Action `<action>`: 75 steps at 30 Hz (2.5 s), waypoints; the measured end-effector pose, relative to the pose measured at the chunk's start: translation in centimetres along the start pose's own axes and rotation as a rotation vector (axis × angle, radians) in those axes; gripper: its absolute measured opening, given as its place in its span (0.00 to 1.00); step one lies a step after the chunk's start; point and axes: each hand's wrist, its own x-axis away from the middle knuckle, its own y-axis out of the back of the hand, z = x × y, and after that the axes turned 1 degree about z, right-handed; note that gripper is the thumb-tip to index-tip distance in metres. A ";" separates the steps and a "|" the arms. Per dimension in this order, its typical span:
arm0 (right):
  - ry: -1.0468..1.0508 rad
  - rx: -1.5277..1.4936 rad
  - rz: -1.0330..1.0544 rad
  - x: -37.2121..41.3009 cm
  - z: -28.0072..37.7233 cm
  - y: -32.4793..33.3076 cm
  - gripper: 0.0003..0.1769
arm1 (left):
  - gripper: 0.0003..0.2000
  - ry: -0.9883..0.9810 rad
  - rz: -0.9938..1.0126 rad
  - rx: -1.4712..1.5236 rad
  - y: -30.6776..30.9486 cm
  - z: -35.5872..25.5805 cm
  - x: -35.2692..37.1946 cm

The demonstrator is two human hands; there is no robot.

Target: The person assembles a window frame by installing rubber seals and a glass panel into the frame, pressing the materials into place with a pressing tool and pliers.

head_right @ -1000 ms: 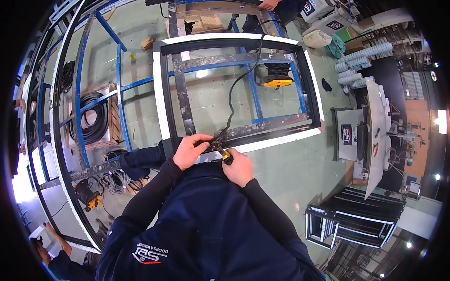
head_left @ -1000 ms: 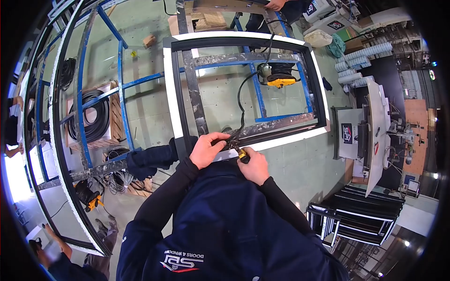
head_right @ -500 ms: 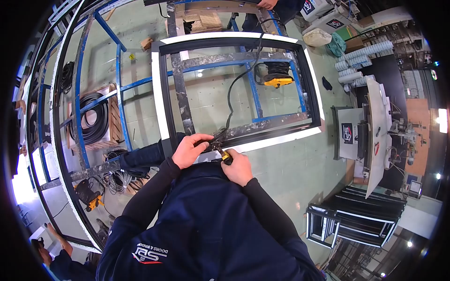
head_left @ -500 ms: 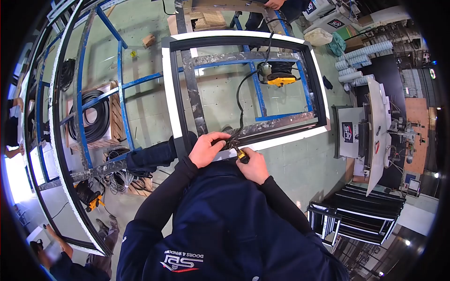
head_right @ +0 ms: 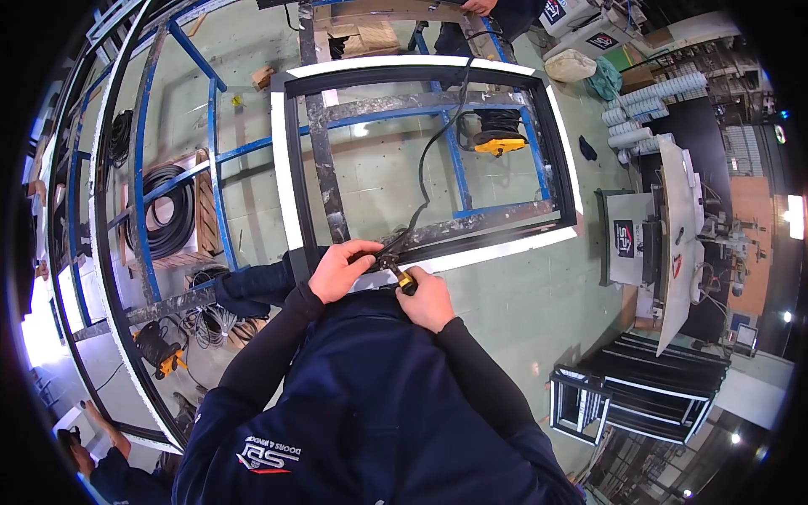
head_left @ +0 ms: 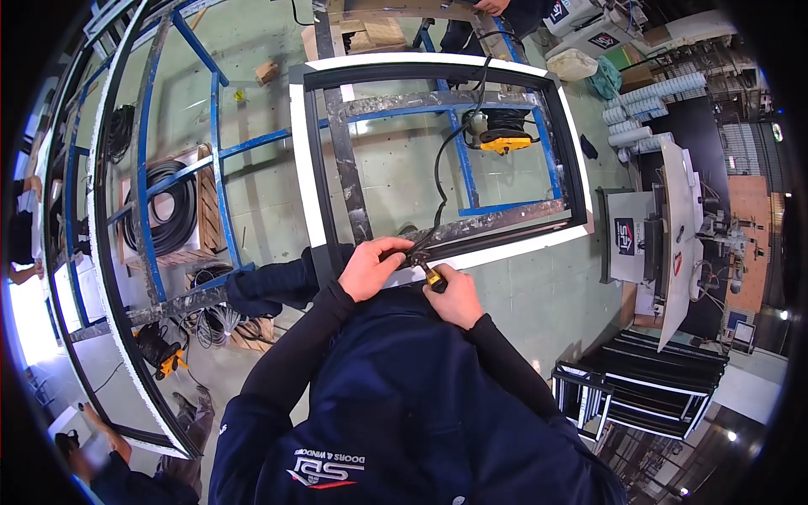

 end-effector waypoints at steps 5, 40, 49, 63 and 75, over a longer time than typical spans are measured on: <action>-0.018 -0.010 0.019 0.0 0.2 0.2 0.17 | 0.14 0.028 0.018 0.018 0.1 -0.2 0.1; 0.002 -0.056 0.016 0.0 -0.2 -0.8 0.17 | 0.14 -0.064 -0.043 -0.039 -0.4 0.4 0.5; -0.011 -0.055 0.031 0.0 -0.1 -0.6 0.18 | 0.14 -0.127 -0.064 -0.139 -0.4 0.9 0.1; -0.028 -0.022 0.009 -0.2 -0.1 -0.7 0.18 | 0.14 -0.157 -0.082 -0.169 -0.6 0.7 0.2; -0.007 0.004 0.007 -0.4 -0.1 -0.4 0.17 | 0.14 -0.074 -0.043 -0.118 -0.3 0.6 0.3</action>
